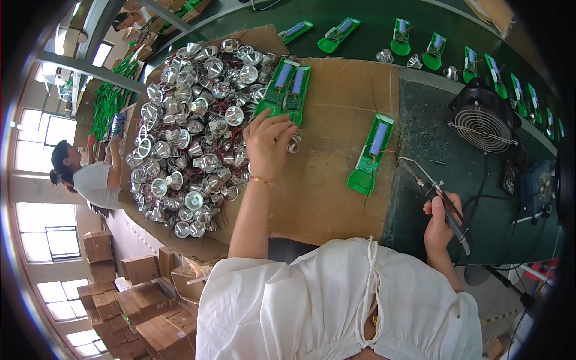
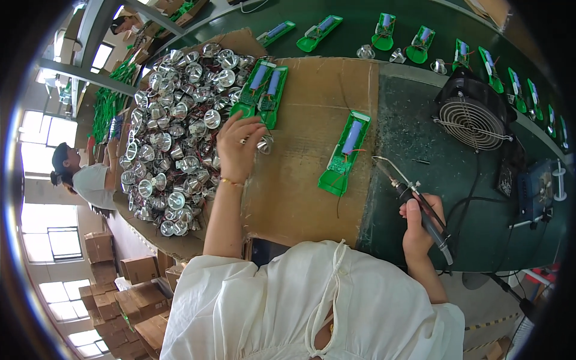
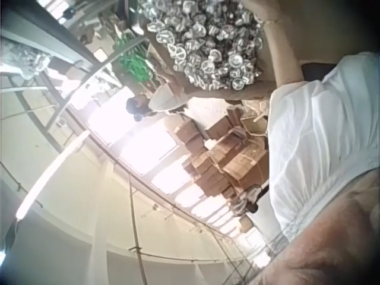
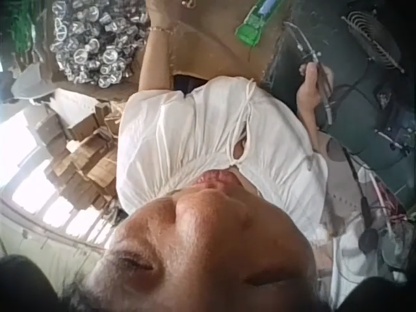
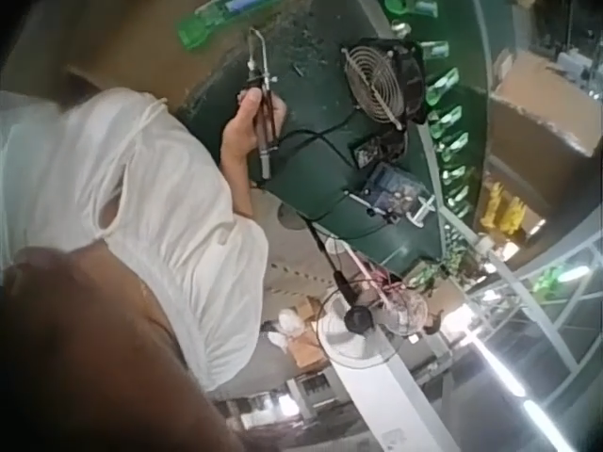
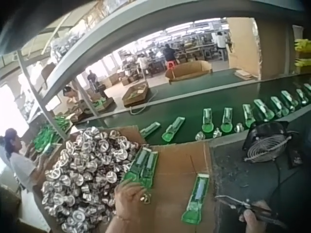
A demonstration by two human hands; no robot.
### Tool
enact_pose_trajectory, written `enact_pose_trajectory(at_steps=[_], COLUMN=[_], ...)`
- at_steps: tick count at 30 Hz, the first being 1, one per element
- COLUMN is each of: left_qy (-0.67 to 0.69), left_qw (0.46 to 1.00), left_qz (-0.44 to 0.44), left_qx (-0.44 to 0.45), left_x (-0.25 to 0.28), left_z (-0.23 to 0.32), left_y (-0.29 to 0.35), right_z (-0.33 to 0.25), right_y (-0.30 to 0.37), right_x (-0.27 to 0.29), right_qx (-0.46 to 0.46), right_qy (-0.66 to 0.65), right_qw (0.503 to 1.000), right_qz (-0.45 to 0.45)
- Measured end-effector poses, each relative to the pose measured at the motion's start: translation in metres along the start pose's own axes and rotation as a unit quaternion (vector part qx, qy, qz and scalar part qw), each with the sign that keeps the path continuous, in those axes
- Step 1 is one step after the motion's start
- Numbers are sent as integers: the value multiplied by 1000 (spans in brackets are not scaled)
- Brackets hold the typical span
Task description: Soldering wires onto small electronic circuit boards for light fixtures at a factory assembly station.
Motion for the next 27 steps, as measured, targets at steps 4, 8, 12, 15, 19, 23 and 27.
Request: enact_pose_trajectory(at_steps=[4, 8, 12, 15, 19, 23, 27], left_qy=[268, 328, 305, 295, 264, 247, 233], left_qw=[939, 888, 897, 893, 908, 918, 936], left_qz=[-125, -210, -218, -222, -218, -196, -199], left_qx=[177, 243, 233, 259, 242, 239, 174], left_x=[-16, -40, -60, -63, -64, -62, -62], left_z=[37, 63, 62, 67, 65, 67, 72], left_y=[28, 55, 68, 68, 69, 66, 62], right_z=[-13, -14, -12, -12, -16, -13, -14], right_y=[13, 14, 12, 12, 11, 10, 8], right_x=[-5, -25, -31, -31, -32, -35, -38], right_qx=[-1, 44, 45, 53, 50, 61, 56], right_qy=[-19, 38, 52, 63, 75, 63, 63], right_qw=[999, 989, 987, 986, 987, 986, 986], right_qz=[-47, -134, -144, -143, -136, -138, -147])
Point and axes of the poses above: each hand's wrist, its own y-axis away from the middle knuckle, its own x-axis out of the back of the hand, z = x × y, the point moved 5 cm from there along -y, towards the middle knuckle, and after that the axes turned 5 degrees about y, right-handed, at the moved point
